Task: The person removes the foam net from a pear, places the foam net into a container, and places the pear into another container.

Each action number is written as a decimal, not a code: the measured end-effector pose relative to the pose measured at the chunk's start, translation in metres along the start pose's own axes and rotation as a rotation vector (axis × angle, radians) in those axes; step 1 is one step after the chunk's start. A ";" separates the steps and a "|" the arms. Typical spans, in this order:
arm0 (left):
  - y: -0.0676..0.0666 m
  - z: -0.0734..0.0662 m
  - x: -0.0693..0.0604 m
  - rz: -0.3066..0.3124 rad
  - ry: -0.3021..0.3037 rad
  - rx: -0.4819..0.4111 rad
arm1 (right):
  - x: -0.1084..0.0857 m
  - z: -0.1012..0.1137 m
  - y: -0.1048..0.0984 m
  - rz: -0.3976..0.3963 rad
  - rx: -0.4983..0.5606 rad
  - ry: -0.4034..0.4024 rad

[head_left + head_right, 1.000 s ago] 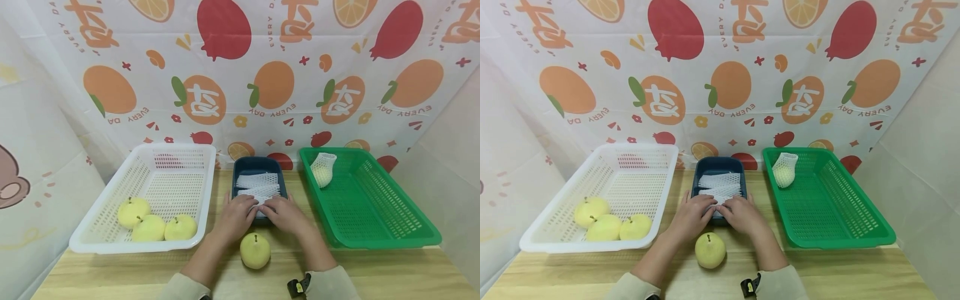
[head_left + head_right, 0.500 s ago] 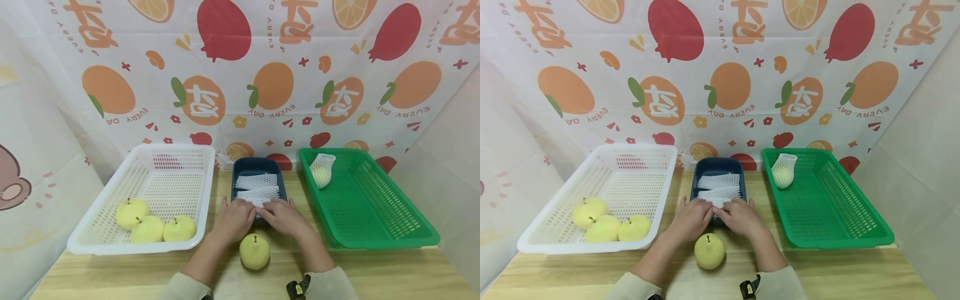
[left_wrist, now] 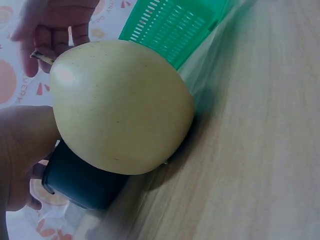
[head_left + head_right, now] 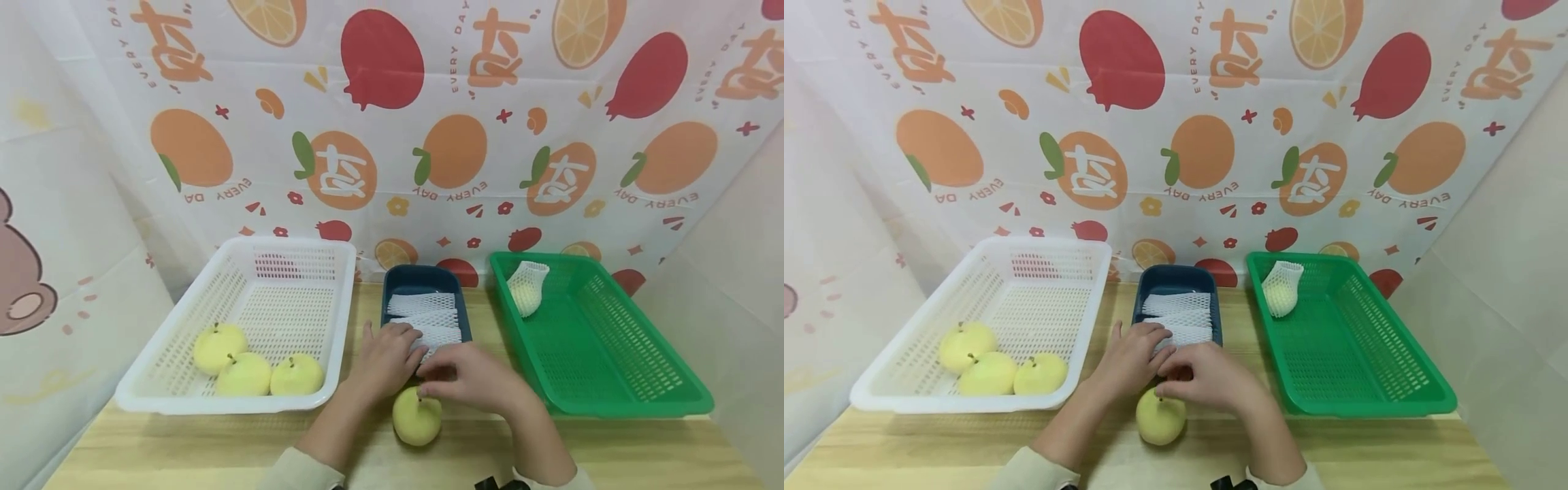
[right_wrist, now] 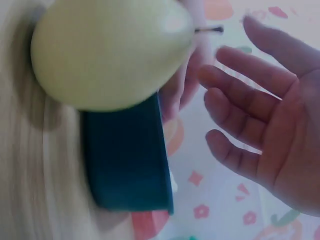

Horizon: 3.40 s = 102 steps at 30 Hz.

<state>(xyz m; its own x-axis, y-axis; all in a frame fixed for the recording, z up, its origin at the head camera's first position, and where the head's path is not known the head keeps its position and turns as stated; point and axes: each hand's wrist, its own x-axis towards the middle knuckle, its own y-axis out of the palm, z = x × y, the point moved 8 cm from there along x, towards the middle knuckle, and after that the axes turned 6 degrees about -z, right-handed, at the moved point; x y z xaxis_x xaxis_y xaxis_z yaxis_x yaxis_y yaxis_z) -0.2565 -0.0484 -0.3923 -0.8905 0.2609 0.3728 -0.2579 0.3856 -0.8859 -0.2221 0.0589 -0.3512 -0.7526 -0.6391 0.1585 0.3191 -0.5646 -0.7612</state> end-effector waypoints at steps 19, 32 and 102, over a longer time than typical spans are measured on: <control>-0.035 -0.013 0.000 -0.274 0.024 -0.183 | -0.001 0.008 0.010 0.064 0.038 -0.004; -0.058 -0.025 -0.017 0.009 -0.117 -0.765 | -0.017 0.009 -0.059 -0.519 0.092 -0.021; -0.123 0.150 -0.025 0.185 -0.391 -0.228 | 0.079 0.063 0.048 -0.474 0.324 -0.145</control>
<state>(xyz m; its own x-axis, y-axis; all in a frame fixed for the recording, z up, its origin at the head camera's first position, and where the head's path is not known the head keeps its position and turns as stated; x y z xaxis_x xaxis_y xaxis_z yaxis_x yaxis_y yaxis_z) -0.2590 -0.2348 -0.3341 -0.9990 0.0078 0.0444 -0.0324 0.5597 -0.8280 -0.2300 -0.0518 -0.3357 -0.7769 -0.3305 0.5359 0.1441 -0.9219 -0.3597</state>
